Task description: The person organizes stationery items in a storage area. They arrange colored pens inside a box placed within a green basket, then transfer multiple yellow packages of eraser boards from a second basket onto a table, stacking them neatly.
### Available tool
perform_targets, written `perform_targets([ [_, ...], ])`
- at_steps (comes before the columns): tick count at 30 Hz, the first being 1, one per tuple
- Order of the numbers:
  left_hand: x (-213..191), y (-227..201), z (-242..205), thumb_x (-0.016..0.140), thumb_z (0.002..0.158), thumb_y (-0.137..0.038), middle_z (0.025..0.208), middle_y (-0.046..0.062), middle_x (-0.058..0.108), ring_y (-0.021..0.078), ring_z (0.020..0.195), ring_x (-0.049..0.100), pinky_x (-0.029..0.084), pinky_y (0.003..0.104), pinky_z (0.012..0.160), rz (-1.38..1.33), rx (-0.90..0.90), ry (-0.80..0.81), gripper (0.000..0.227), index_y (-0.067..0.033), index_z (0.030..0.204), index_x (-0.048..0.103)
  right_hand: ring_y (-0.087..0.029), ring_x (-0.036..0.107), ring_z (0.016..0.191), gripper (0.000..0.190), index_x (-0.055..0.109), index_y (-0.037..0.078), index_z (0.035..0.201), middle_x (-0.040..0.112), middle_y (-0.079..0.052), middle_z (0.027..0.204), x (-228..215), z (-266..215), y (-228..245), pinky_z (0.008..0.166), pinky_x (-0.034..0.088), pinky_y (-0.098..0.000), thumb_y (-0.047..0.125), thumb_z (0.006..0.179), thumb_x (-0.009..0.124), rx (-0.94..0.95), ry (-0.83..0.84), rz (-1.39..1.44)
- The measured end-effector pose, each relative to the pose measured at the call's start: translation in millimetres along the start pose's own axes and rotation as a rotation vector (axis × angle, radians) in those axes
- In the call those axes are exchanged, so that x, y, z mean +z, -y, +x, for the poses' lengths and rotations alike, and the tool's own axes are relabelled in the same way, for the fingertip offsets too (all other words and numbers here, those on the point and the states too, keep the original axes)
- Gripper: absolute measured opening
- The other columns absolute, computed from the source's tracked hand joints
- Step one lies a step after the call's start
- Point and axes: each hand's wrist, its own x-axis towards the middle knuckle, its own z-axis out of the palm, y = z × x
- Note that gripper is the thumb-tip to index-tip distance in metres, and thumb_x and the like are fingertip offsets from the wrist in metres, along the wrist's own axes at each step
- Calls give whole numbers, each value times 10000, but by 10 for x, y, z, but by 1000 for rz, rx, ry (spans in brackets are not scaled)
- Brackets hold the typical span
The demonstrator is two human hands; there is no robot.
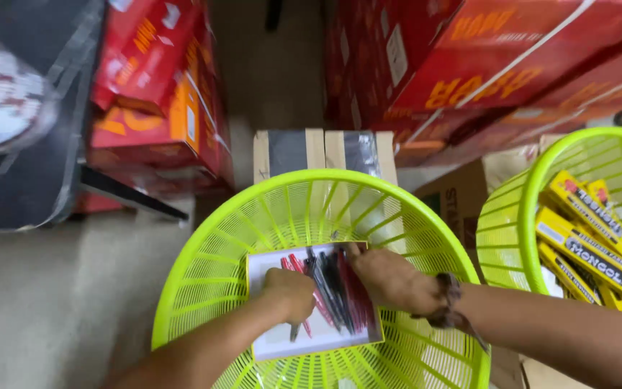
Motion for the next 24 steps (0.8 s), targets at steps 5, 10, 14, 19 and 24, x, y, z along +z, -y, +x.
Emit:
perform_targets([
  [5, 371, -242, 111, 620, 882, -201, 1060, 150, 759, 303, 1002, 721, 550, 478, 828, -121, 52, -29, 229, -103, 998, 791, -419, 717, 760, 780, 239, -130, 1487, 642, -329, 1099, 437, 113, -55, 614, 597, -471, 3, 812, 608, -97, -95, -46],
  [10, 305, -102, 62, 594, 900, -261, 995, 160, 754, 327, 944, 745, 570, 503, 796, -288, 19, -44, 255, -96, 923, 788, -461, 685, 856, 1037, 106, -92, 1554, 629, -335, 1117, 172, 37, -22, 718, 587, -497, 30, 696, 676, 36, -45, 207],
  [14, -53, -104, -211, 511, 1008, -503, 984, 180, 745, 369, 932, 713, 530, 525, 818, -480, -292, -113, 495, -86, 951, 773, -471, 691, 822, 828, 237, -64, 1494, 591, -371, 1180, 350, 38, -122, 678, 583, -522, 29, 778, 640, 121, -218, 309],
  [19, 485, -258, -180, 672, 914, -457, 978, 187, 727, 387, 907, 703, 541, 509, 818, -613, -395, -465, 443, -42, 1068, 688, -508, 668, 755, 656, 351, -17, 1378, 598, -356, 1166, 576, -94, -193, 634, 554, -558, 58, 801, 654, 315, -355, 559],
  [24, 544, -738, -356, 737, 832, -257, 1296, 290, 536, 401, 1092, 640, 531, 452, 944, -976, -434, -561, 871, 40, 1515, 285, -466, 682, 836, 335, 599, 37, 1154, 713, -287, 905, 1129, -181, -158, 702, 563, -511, 49, 820, 634, 474, -381, 750],
])
